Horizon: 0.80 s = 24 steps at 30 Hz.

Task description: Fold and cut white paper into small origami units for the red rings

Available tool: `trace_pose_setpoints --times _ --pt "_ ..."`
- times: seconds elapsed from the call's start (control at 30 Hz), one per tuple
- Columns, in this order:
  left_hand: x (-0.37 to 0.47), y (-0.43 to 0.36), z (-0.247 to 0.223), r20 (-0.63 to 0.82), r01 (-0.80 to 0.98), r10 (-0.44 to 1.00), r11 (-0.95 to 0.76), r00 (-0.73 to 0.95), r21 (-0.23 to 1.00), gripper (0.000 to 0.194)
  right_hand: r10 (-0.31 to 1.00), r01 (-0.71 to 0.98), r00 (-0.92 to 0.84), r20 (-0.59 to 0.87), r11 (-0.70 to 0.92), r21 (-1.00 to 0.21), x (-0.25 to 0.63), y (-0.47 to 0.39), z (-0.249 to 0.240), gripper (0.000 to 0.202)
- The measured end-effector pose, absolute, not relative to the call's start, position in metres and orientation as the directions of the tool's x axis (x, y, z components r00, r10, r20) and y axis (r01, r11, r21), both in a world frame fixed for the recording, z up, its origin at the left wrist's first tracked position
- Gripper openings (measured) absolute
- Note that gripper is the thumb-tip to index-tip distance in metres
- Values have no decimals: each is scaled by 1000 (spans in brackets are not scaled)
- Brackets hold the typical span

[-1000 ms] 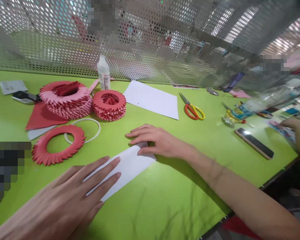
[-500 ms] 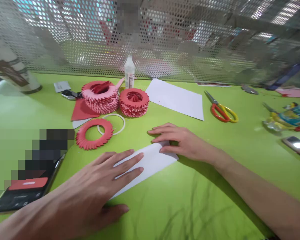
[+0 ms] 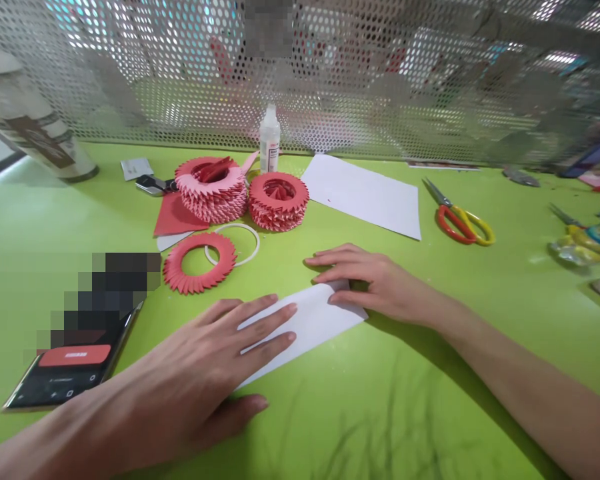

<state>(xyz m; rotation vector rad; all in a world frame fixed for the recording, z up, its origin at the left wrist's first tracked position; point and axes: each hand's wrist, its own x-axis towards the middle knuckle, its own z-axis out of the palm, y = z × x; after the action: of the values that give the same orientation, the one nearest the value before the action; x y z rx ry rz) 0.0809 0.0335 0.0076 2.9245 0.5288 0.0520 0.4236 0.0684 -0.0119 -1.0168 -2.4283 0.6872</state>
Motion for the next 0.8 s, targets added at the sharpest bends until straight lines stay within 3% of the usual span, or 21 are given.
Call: trace_pose_setpoints --times 0.2,0.4,0.6,0.73,0.8 --pt "84 36 4 13 353 359 -922 933 162 54 744 546 -644 181 612 -573 423 68 -11 24" --pt "83 36 -6 14 350 354 -929 935 121 73 738 534 -649 185 615 -580 424 69 -13 26" --pt "86 35 -6 52 349 357 -930 933 118 64 752 550 -634 180 602 -579 422 67 -10 30" --pt "87 35 -8 70 363 372 -925 926 116 48 769 630 -608 198 619 -469 413 57 -4 59" --pt "88 36 -7 68 378 389 -917 919 130 44 747 659 -614 254 662 -357 403 47 -3 56"
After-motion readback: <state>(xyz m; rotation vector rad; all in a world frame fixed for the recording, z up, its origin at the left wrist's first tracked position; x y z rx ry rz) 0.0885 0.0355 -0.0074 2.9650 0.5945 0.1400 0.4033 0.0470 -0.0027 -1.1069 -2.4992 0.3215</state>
